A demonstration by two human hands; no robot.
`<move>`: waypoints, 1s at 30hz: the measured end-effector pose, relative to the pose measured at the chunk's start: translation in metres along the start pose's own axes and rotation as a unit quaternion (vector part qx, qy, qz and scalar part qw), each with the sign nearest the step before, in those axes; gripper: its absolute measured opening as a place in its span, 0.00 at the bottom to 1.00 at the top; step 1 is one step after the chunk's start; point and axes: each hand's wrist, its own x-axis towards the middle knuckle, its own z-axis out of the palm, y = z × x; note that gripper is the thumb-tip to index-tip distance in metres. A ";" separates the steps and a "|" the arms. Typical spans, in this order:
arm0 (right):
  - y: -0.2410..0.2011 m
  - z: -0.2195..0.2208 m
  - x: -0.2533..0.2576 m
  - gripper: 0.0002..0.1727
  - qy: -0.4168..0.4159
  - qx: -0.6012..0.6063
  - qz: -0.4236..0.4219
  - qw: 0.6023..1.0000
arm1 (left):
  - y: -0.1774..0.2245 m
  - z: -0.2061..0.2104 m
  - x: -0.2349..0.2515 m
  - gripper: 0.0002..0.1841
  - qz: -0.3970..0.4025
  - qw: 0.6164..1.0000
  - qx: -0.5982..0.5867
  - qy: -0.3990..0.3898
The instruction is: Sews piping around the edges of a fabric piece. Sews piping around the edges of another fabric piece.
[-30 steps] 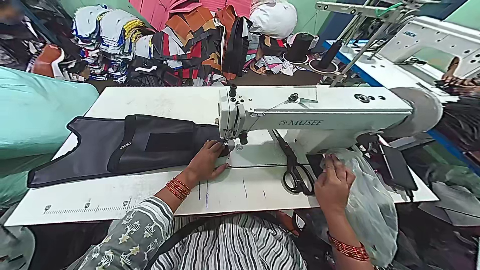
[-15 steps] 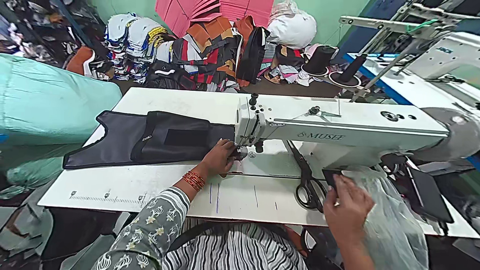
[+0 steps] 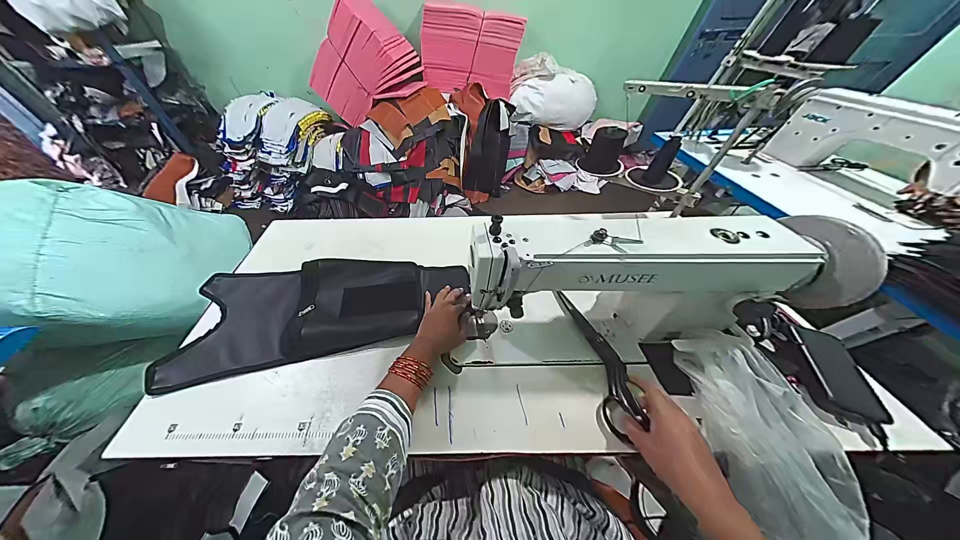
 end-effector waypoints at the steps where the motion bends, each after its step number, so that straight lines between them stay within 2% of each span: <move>1: 0.004 -0.004 -0.006 0.34 -0.015 0.035 0.006 0.999 | -0.002 -0.003 0.001 0.24 -0.020 1.000 0.012 -0.003; 4: 0.010 -0.017 -0.029 0.36 -0.094 0.107 0.059 0.988 | -0.018 -0.005 -0.002 0.27 -0.058 0.997 0.025 0.038; 7: 0.007 -0.027 -0.048 0.29 -0.178 0.137 0.122 0.967 | -0.032 -0.007 -0.016 0.27 -0.080 0.995 0.025 0.060; 11: 0.007 -0.027 -0.069 0.18 -0.227 0.282 0.123 0.924 | -0.040 -0.008 -0.030 0.27 -0.109 0.991 0.027 0.077; 17: -0.006 -0.003 -0.079 0.24 -0.344 0.356 0.056 0.867 | -0.038 -0.010 -0.033 0.27 -0.122 0.990 0.032 0.069; 21: -0.031 0.021 -0.073 0.35 -0.403 0.438 0.045 0.802 | -0.038 -0.009 -0.034 0.27 -0.117 0.990 0.030 0.077; 23: -0.048 0.030 -0.065 0.39 -0.422 0.445 0.047 0.789 | -0.037 -0.008 -0.036 0.27 -0.117 0.989 0.031 0.080; 26: -0.074 0.043 -0.052 0.34 -0.440 0.453 0.058 0.773 | -0.036 -0.010 -0.040 0.27 -0.119 0.990 0.034 0.070; 30: -0.100 0.060 -0.042 0.29 -0.424 0.471 0.091 0.768 | -0.036 -0.009 -0.045 0.26 -0.122 0.989 0.015 0.085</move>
